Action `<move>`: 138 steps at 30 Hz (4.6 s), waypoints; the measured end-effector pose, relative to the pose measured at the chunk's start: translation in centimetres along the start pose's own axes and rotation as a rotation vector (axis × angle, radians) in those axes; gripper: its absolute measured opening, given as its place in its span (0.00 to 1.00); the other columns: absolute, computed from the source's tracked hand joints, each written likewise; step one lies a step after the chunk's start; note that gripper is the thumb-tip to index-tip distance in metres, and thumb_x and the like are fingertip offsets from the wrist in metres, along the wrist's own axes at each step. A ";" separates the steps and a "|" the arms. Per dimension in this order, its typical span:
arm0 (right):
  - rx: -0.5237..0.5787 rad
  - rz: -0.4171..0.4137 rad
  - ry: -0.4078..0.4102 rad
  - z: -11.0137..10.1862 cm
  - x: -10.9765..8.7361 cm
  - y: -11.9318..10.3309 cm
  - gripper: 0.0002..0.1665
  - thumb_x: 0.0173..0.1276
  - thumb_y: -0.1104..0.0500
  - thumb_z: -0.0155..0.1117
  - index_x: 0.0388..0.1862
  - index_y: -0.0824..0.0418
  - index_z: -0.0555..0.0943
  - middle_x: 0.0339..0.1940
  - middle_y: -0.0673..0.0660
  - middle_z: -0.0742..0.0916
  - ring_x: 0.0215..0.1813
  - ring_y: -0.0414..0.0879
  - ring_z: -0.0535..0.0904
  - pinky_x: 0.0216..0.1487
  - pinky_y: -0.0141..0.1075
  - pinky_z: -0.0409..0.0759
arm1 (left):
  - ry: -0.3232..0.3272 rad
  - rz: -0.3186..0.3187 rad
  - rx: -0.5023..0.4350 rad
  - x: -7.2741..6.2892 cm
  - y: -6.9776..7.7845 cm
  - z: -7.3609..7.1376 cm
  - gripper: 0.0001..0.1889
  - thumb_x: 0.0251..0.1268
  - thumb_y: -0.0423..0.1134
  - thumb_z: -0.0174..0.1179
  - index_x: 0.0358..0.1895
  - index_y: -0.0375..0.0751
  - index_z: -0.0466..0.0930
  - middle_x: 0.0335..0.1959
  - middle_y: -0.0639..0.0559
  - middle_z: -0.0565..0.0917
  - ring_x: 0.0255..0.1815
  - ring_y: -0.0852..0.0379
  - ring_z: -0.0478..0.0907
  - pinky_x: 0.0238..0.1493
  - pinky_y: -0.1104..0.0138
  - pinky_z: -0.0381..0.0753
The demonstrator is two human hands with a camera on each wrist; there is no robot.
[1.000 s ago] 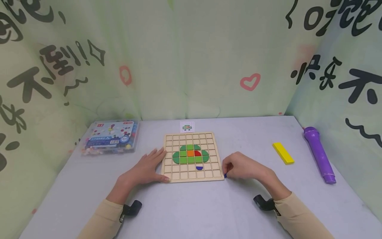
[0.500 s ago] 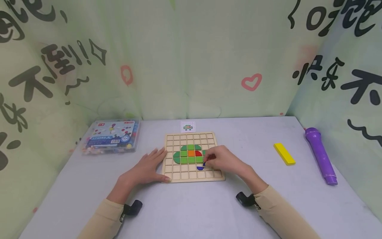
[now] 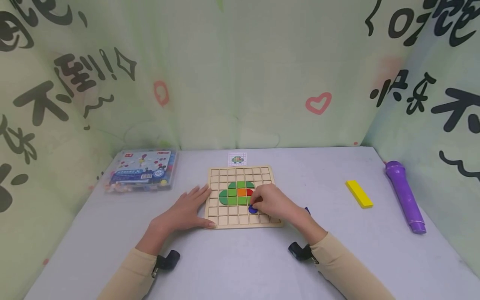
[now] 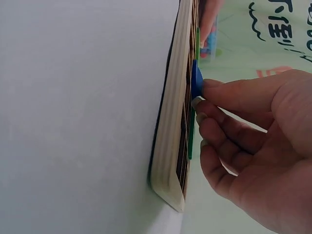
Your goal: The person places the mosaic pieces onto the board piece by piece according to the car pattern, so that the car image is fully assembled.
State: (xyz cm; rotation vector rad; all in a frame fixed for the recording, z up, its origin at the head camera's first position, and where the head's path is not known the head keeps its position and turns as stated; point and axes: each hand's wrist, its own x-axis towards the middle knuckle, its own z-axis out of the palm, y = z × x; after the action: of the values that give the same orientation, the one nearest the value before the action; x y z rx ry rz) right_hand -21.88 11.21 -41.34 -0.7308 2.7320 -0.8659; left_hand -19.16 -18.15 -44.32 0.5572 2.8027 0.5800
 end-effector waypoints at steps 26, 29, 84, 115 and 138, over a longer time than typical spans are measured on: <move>-0.021 0.107 -0.087 -5.5 -4.6 5.7 0.14 0.56 0.70 0.69 0.39 0.57 0.90 0.37 0.50 0.87 0.39 0.44 0.77 0.38 0.35 0.79 | -0.022 -0.024 -0.004 -0.1 0.3 -0.3 0.61 0.48 0.71 0.67 0.80 0.44 0.48 0.83 0.49 0.49 0.83 0.41 0.43 0.80 0.40 0.45; -0.039 0.109 -0.116 -6.2 -5.2 6.5 0.14 0.56 0.70 0.70 0.39 0.56 0.90 0.39 0.50 0.87 0.42 0.44 0.78 0.43 0.37 0.81 | -0.022 -0.025 -0.004 -0.1 0.3 -0.3 0.61 0.48 0.71 0.67 0.80 0.43 0.48 0.83 0.49 0.49 0.83 0.40 0.43 0.80 0.40 0.45; 0.126 -0.160 -0.112 -1.2 0.5 0.4 0.12 0.65 0.69 0.58 0.33 0.57 0.86 0.34 0.48 0.85 0.39 0.44 0.76 0.41 0.34 0.77 | -0.018 -0.023 -0.008 -0.1 0.2 -0.2 0.61 0.48 0.71 0.67 0.81 0.45 0.48 0.83 0.50 0.49 0.84 0.41 0.42 0.80 0.40 0.44; -0.068 -0.216 -0.131 2.2 2.3 -3.4 0.13 0.59 0.72 0.67 0.37 0.58 0.90 0.35 0.48 0.87 0.37 0.39 0.77 0.41 0.30 0.79 | -0.035 -0.030 0.006 0.1 0.1 -0.2 0.62 0.47 0.74 0.66 0.81 0.46 0.47 0.83 0.52 0.48 0.84 0.41 0.42 0.80 0.40 0.45; 0.223 -0.092 -0.118 -1.5 0.0 0.4 0.12 0.58 0.66 0.70 0.41 0.56 0.89 0.40 0.49 0.88 0.43 0.42 0.81 0.50 0.38 0.81 | -0.021 -0.029 0.004 0.0 0.3 -0.1 0.61 0.48 0.72 0.67 0.81 0.45 0.48 0.83 0.50 0.49 0.84 0.41 0.42 0.80 0.40 0.45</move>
State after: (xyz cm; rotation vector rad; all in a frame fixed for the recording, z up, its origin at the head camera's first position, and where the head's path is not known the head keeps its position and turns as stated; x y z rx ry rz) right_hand -22.54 12.24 -40.33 -0.8371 2.4654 -1.0890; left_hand -19.12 -17.91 -44.12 0.5195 2.7881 0.5599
